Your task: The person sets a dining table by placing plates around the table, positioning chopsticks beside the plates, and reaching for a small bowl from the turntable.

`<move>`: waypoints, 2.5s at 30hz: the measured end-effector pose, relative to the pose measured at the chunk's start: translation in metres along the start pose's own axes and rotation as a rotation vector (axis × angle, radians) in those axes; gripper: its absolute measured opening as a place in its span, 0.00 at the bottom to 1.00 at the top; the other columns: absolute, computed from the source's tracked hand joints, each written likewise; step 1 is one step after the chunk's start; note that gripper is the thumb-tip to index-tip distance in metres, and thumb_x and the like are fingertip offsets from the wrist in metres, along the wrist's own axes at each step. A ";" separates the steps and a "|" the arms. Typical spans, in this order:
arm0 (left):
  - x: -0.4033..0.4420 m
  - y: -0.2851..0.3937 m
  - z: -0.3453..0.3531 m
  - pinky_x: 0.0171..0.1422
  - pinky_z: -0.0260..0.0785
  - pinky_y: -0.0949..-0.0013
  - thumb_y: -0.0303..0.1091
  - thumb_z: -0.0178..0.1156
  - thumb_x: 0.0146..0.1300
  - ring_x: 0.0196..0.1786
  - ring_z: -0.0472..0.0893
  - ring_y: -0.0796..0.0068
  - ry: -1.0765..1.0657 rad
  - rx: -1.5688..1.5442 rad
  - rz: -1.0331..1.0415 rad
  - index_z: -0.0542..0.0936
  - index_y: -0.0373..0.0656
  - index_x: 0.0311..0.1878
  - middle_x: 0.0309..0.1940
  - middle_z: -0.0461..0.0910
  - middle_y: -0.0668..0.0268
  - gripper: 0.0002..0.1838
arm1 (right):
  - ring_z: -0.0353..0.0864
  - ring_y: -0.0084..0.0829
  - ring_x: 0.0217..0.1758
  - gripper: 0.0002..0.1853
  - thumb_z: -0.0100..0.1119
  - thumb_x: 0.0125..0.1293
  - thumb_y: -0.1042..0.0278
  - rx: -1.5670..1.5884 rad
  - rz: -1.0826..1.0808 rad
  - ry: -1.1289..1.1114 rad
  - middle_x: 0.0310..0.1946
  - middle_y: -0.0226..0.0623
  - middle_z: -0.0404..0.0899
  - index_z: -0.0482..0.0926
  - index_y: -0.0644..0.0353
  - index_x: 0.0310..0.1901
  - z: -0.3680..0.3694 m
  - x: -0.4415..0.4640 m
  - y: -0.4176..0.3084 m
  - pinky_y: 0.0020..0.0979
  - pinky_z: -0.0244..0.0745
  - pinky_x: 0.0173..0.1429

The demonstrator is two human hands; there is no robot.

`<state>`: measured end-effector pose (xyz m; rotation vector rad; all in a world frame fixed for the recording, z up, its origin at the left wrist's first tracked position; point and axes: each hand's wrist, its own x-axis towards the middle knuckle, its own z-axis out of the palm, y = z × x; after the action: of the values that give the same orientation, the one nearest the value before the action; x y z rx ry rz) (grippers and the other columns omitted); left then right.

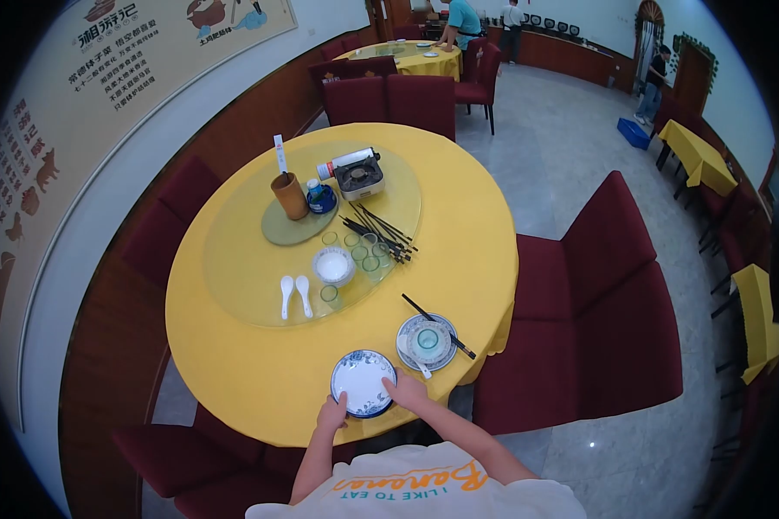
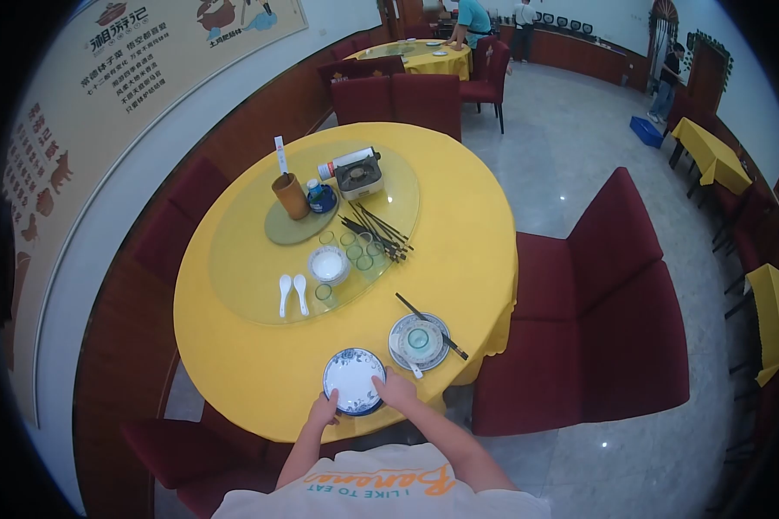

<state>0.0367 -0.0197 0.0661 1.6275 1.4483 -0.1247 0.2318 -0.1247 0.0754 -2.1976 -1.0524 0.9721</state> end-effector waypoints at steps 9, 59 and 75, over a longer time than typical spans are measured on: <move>0.011 -0.011 0.007 0.21 0.70 0.66 0.55 0.41 0.65 0.17 0.78 0.63 0.035 -0.050 0.102 0.64 0.27 0.45 0.20 0.76 0.54 0.31 | 0.77 0.52 0.46 0.35 0.41 0.61 0.38 0.041 -0.024 -0.039 0.42 0.56 0.77 0.66 0.66 0.55 0.005 0.007 0.009 0.46 0.70 0.49; 0.024 -0.043 0.008 0.42 0.69 0.55 0.59 0.46 0.60 0.37 0.79 0.49 0.109 -0.116 0.327 0.69 0.37 0.49 0.31 0.79 0.48 0.31 | 0.80 0.38 0.35 0.36 0.52 0.61 0.45 0.274 0.010 0.090 0.40 0.51 0.77 0.57 0.63 0.62 0.049 0.008 0.039 0.33 0.75 0.38; 0.032 -0.049 0.009 0.38 0.70 0.55 0.56 0.48 0.60 0.32 0.80 0.52 0.068 -0.129 0.339 0.69 0.36 0.50 0.28 0.80 0.50 0.29 | 0.78 0.39 0.35 0.37 0.52 0.58 0.41 0.132 -0.002 0.054 0.38 0.51 0.77 0.60 0.65 0.58 0.032 0.017 0.030 0.34 0.72 0.39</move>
<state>0.0101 -0.0082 0.0143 1.7572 1.1840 0.2141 0.2279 -0.1239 0.0285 -2.1028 -0.9383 0.9489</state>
